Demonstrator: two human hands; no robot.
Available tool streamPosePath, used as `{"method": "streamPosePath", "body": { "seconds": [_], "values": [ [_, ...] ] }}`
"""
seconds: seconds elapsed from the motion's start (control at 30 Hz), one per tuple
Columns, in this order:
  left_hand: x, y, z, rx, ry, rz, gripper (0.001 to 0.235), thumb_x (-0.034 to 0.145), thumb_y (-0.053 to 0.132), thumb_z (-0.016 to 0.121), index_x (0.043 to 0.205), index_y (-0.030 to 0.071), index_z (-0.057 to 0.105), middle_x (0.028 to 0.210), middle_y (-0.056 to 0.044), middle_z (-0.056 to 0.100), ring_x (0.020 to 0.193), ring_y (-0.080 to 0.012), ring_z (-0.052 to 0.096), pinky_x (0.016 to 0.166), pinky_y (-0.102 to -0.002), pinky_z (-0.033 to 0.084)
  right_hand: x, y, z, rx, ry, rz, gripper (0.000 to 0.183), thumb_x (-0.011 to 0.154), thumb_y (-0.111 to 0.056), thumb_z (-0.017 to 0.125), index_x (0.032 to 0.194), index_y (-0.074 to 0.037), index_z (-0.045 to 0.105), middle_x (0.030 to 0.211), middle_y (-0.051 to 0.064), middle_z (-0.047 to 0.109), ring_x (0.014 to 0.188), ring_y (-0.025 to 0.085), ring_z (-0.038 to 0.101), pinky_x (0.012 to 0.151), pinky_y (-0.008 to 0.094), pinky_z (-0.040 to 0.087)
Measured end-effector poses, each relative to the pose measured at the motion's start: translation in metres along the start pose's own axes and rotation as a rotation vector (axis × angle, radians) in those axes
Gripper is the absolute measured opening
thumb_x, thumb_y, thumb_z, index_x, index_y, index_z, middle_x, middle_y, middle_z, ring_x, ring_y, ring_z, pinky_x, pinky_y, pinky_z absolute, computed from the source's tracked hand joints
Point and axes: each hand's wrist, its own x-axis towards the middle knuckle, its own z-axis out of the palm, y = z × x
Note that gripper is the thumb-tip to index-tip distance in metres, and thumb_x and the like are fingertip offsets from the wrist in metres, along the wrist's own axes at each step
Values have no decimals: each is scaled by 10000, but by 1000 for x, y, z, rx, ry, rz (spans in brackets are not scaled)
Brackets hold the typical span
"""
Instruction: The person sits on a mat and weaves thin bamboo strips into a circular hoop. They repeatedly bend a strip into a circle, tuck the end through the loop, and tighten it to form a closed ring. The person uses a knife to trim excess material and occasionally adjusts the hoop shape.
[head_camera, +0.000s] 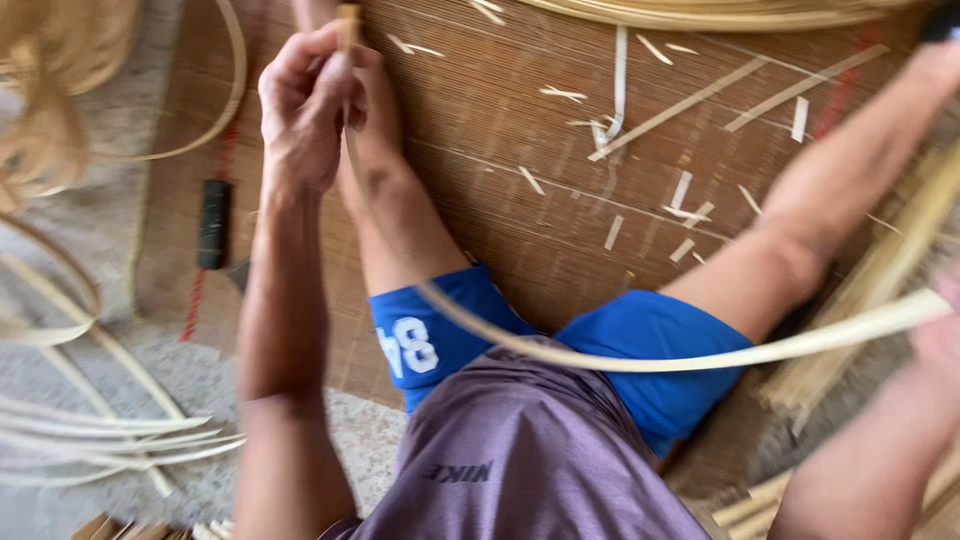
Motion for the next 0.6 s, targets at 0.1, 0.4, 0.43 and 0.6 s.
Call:
{"method": "streamPosePath", "body": {
  "seconds": [0.1,0.4,0.43,0.6],
  "values": [
    [10,16,70,499,-372,-243,168,1068,143,676,1182,33,732,908,-63,735,658,-80,553,550,-271,450,-55,-14,68,-132,-446,252,359,1163,-270,545,1399,-17,642,795,-24,514,660,67,482,508,185,390],
    [7,-6,172,727,-879,-307,191,952,262,759,994,78,787,703,-88,726,572,-142,675,553,-328,534,-118,40,220,-1194,-1400,-348,334,968,-109,770,1293,-180,755,917,46,630,798,142,620,703,297,512],
    [4,-9,173,701,-866,-299,189,954,258,758,983,74,788,699,-76,724,577,-127,678,555,-315,540,-119,46,219,-1169,-1341,-363,298,962,-110,795,1254,-168,770,904,43,646,786,134,625,686,298,511],
    [-1,-39,173,579,-843,-313,201,991,249,739,972,53,777,718,-48,725,619,-86,683,556,-265,550,-136,67,206,-1047,-1047,-266,150,965,-74,837,1108,-72,793,924,31,737,763,98,673,648,278,529]
  ]
}}
